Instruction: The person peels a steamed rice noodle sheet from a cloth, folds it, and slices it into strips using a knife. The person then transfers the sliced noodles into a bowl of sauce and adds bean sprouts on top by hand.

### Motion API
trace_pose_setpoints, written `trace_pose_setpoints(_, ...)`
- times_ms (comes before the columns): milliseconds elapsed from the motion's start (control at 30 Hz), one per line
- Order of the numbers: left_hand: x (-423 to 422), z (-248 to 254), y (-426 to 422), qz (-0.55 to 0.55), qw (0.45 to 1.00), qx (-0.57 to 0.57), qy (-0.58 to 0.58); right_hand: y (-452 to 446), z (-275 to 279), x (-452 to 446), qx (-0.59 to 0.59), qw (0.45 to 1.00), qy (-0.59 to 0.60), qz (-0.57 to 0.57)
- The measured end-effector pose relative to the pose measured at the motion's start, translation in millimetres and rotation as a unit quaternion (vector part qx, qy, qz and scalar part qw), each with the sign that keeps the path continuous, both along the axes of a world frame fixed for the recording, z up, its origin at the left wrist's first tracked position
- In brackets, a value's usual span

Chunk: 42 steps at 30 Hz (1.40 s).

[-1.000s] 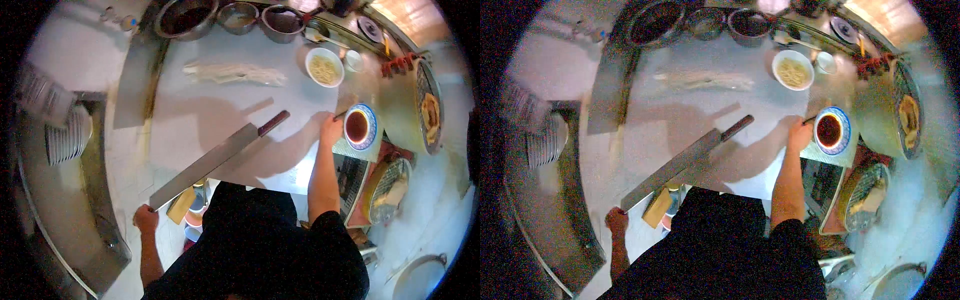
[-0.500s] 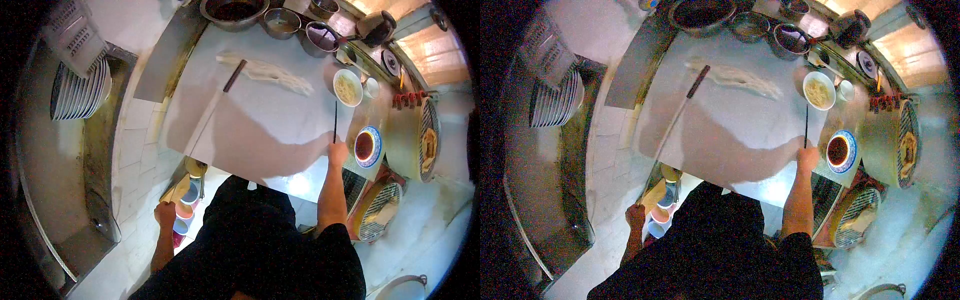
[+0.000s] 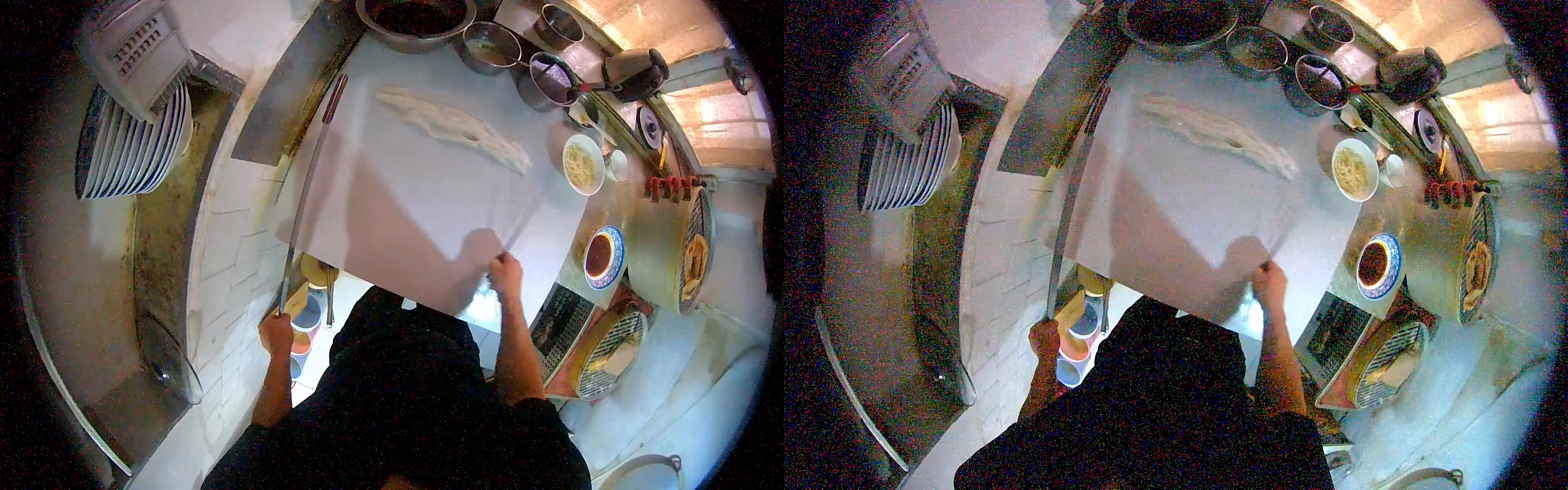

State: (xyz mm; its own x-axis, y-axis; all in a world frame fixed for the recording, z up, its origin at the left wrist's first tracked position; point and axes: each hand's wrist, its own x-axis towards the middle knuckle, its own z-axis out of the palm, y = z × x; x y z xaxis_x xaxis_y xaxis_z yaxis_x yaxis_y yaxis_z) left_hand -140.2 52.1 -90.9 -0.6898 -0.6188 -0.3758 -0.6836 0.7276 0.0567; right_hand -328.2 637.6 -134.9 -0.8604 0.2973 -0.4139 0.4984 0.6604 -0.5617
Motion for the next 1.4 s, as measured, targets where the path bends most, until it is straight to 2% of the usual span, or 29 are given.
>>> trace_pose_setpoints(67, -5.4, 3.2, 2.2, 0.004, 1.0, -0.007, -0.005, -45.3, 1.6, -12.6, -0.037, 0.997, 0.004, 0.065)
trace_pose_setpoints(167, -13.9, 5.6, 2.3, 0.011, 0.999, 0.004, -0.03, -111.8, 18.0, -33.9, -0.251, 0.965, -0.071, -0.001)
trace_pose_setpoints(300, -25.8, 1.9, 8.1, 0.036, 0.999, -0.028, -0.028, -153.6, 31.0, -61.8, -0.266, 0.96, -0.073, 0.032)
trace_pose_setpoints(367, -31.4, -2.2, 11.9, 0.04, 0.998, -0.035, -0.021, -162.0, 33.4, -79.7, -0.282, 0.952, -0.117, 0.007)
trace_pose_setpoints(533, -61.3, 9.6, 30.5, 0.085, 0.996, -0.021, -0.016, -167.2, 27.8, -141.8, -0.284, 0.954, -0.099, -0.013)
trace_pose_setpoints(667, -77.2, -1.1, 35.9, 0.132, 0.99, -0.026, -0.037, -167.1, 37.4, -197.9, -0.315, 0.945, -0.075, -0.044)
trace_pose_setpoints(767, -81.9, -12.4, 37.0, 0.148, 0.988, 0.028, 0.033, -163.0, 33.8, -224.7, -0.325, 0.943, -0.044, -0.051)
trace_pose_setpoints(833, -110.4, 25.9, 59.1, 0.181, 0.978, 0.087, 0.052, -161.6, 39.3, -233.8, -0.323, 0.944, -0.041, -0.058)
trace_pose_setpoints(900, -90.9, -9.2, 45.8, 0.147, 0.982, 0.089, 0.08, -159.6, 48.1, -238.9, -0.322, 0.944, -0.038, -0.065)
trace_pose_setpoints(1033, -93.7, -20.6, 46.8, 0.077, 0.985, 0.096, 0.121, -153.6, 70.9, -237.2, -0.331, 0.942, -0.018, -0.058)
trace_pose_setpoints(1100, -85.6, -41.6, 37.9, 0.053, 0.986, 0.096, 0.128, -149.2, 85.0, -232.4, -0.336, 0.941, 0.004, -0.051)
trace_pose_setpoints(1167, -85.9, -46.4, 37.1, 0.028, 0.986, 0.096, 0.134, -146.7, 101.3, -228.0, -0.323, 0.944, 0.051, -0.038)
trace_pose_setpoints(1333, -80.8, -48.9, 28.4, 0.062, 0.965, 0.215, 0.136, -124.0, 148.3, -210.2, -0.322, 0.941, 0.091, -0.048)
trace_pose_setpoints(1367, -75.6, -51.6, 25.5, 0.058, 0.964, 0.22, 0.137, -116.4, 162.4, -206.2, -0.307, 0.946, 0.092, -0.043)
trace_pose_setpoints(1400, -73.1, -49.5, 25.3, 0.011, 0.976, 0.17, 0.139, -109.1, 175.3, -201.5, -0.302, 0.947, 0.096, -0.046)
